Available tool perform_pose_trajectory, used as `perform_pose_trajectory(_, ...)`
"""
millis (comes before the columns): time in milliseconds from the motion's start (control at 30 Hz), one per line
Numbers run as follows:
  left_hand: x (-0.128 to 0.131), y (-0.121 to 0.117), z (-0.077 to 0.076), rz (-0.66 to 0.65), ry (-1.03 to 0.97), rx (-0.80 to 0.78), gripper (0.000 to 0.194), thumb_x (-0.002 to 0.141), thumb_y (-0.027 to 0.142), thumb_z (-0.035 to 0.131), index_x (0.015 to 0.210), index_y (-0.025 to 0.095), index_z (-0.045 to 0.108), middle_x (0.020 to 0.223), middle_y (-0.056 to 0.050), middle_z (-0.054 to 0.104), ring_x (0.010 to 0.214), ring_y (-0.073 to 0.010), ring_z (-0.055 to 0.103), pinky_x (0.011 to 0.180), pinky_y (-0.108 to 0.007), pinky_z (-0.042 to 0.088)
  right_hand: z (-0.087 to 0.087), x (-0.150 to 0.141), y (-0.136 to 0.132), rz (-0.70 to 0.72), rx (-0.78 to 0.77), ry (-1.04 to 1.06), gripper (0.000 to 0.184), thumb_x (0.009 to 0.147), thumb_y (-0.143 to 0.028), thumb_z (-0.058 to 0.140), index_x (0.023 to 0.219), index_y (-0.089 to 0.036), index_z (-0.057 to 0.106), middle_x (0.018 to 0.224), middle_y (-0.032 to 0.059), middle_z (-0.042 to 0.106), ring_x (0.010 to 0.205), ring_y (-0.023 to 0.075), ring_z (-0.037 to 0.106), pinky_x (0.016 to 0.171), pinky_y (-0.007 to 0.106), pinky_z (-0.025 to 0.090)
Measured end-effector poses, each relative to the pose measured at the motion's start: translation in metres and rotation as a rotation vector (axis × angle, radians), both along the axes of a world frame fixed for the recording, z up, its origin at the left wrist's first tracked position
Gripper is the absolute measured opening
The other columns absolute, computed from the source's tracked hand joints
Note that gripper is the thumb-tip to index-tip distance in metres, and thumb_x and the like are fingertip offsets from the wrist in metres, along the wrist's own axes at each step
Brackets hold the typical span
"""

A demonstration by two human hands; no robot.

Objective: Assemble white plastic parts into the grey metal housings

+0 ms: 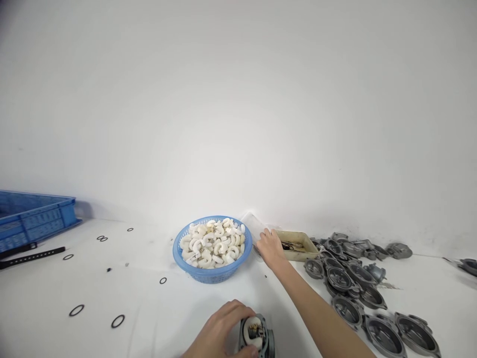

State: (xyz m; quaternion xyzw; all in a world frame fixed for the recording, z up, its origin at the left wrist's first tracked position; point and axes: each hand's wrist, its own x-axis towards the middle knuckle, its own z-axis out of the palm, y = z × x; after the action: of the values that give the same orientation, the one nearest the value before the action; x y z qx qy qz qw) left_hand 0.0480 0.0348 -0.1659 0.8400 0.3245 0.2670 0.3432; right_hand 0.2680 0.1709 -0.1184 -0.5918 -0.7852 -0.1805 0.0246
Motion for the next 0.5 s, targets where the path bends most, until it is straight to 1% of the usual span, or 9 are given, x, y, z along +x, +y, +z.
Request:
perform_pose_trajectory(167,0.0,-0.003,0.002,0.011,-0.04,-0.015,0.044,0.075,0.029,0.077,0.117,0.024,0.068,0.115,-0.008,0.068,0.107,-0.0299,0.063,0.096,-0.039,0.05,0.005,0.007,-0.007,-0.018,-0.013,0.147,0.019,0.101,-0.035,0.064,0.103,-0.017,0.069,0.118,0.0074,0.068,0.12,0.0254,0.059,0.108,0.051,0.044)
perform_pose_trajectory(233,0.001,-0.004,0.003,0.015,-0.047,-0.007,0.043,0.074,0.028,0.076,0.117,0.024,0.068,0.114,-0.008,0.068,0.107,-0.0299,0.063,0.096,-0.039,0.049,0.009,0.011,-0.013,-0.023,-0.033,0.248,0.018,0.1,-0.033,0.063,0.097,-0.016,0.069,0.111,0.0073,0.07,0.115,0.0245,0.061,0.105,0.048,0.045)
perform_pose_trajectory(300,0.001,-0.004,0.003,0.011,-0.044,-0.008,0.042,0.075,0.03,0.076,0.116,0.024,0.068,0.113,-0.007,0.068,0.106,-0.0294,0.063,0.094,-0.038,0.05,0.011,0.016,-0.023,-0.018,-0.073,0.376,0.016,0.098,-0.027,0.061,0.092,-0.016,0.07,0.1,0.0083,0.073,0.103,0.0234,0.066,0.095,0.041,0.05)
perform_pose_trajectory(367,0.001,-0.006,0.005,0.012,-0.038,-0.017,0.04,0.076,0.03,0.075,0.115,0.025,0.068,0.112,-0.006,0.068,0.105,-0.0286,0.063,0.094,-0.037,0.05,0.009,0.023,-0.041,0.012,-0.15,0.509,0.017,0.095,-0.022,0.056,0.088,-0.016,0.07,0.089,0.0084,0.076,0.088,0.0214,0.071,0.079,0.032,0.054)
perform_pose_trajectory(433,0.001,-0.007,0.007,0.014,-0.044,-0.018,0.041,0.075,0.028,0.073,0.116,0.025,0.067,0.113,-0.006,0.067,0.106,-0.0282,0.062,0.095,-0.037,0.05,0.002,0.028,-0.065,0.059,-0.252,0.617,0.02,0.095,-0.023,0.052,0.089,-0.016,0.069,0.084,0.0064,0.078,0.073,0.0183,0.073,0.062,0.026,0.054)
perform_pose_trajectory(500,0.001,-0.009,0.01,0.015,-0.052,-0.021,0.041,0.077,0.027,0.071,0.118,0.025,0.067,0.114,-0.007,0.067,0.108,-0.028,0.062,0.096,-0.037,0.049,-0.009,0.03,-0.09,0.099,-0.337,0.679,0.025,0.098,-0.028,0.048,0.09,-0.016,0.068,0.084,0.0038,0.078,0.06,0.0153,0.071,0.05,0.023,0.051)
